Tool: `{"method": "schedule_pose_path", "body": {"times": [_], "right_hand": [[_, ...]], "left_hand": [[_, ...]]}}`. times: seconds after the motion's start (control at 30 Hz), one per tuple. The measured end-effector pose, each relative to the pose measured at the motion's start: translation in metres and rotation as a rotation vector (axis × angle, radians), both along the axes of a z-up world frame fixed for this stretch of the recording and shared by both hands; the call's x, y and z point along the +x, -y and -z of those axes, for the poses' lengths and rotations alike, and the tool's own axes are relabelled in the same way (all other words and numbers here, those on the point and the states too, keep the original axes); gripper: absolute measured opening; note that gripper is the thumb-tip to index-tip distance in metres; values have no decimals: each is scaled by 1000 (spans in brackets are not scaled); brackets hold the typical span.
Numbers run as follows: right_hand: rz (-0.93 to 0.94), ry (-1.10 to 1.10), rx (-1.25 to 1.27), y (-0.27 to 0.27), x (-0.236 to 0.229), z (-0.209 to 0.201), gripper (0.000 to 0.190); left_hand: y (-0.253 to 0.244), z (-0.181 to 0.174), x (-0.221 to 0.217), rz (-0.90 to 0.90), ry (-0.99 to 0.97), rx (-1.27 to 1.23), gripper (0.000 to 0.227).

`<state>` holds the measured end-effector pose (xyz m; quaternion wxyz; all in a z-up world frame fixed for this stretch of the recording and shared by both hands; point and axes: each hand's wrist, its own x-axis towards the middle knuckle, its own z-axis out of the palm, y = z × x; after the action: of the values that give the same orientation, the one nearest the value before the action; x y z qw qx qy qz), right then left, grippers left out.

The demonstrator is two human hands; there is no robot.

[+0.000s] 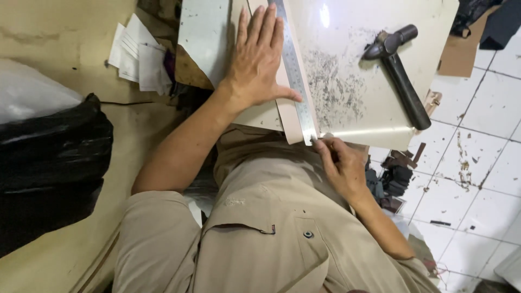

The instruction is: Measuring and marking a strip of leather using a metal ruler and a marking tool

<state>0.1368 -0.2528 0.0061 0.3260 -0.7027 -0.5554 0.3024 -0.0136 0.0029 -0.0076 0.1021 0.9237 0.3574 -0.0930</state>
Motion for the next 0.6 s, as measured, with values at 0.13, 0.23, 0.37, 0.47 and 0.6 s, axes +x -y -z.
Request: {"method": "schedule_pose_path", "body": {"times": [0.13,0.23,0.37,0.47,0.6], "right_hand": [[65,-404,-140,-2,-2,11,19],[24,-540,-61,6,-2,18,20],[-46,-565,12,2,-21,-4,18],[76,-572,-20,-4,-44,-12,15],[-133,-487,53,-7,-49,-15,9]], "left_hand": [[3,-4,-5,-6,28,-60,158],[15,-3,-21,-68,166,-52,146],[58,-5,-44,-333,666,-45,83],[80,12,-53,-577,865,-529,58],[94,3,-72,-694,1236,-895,30]]}}
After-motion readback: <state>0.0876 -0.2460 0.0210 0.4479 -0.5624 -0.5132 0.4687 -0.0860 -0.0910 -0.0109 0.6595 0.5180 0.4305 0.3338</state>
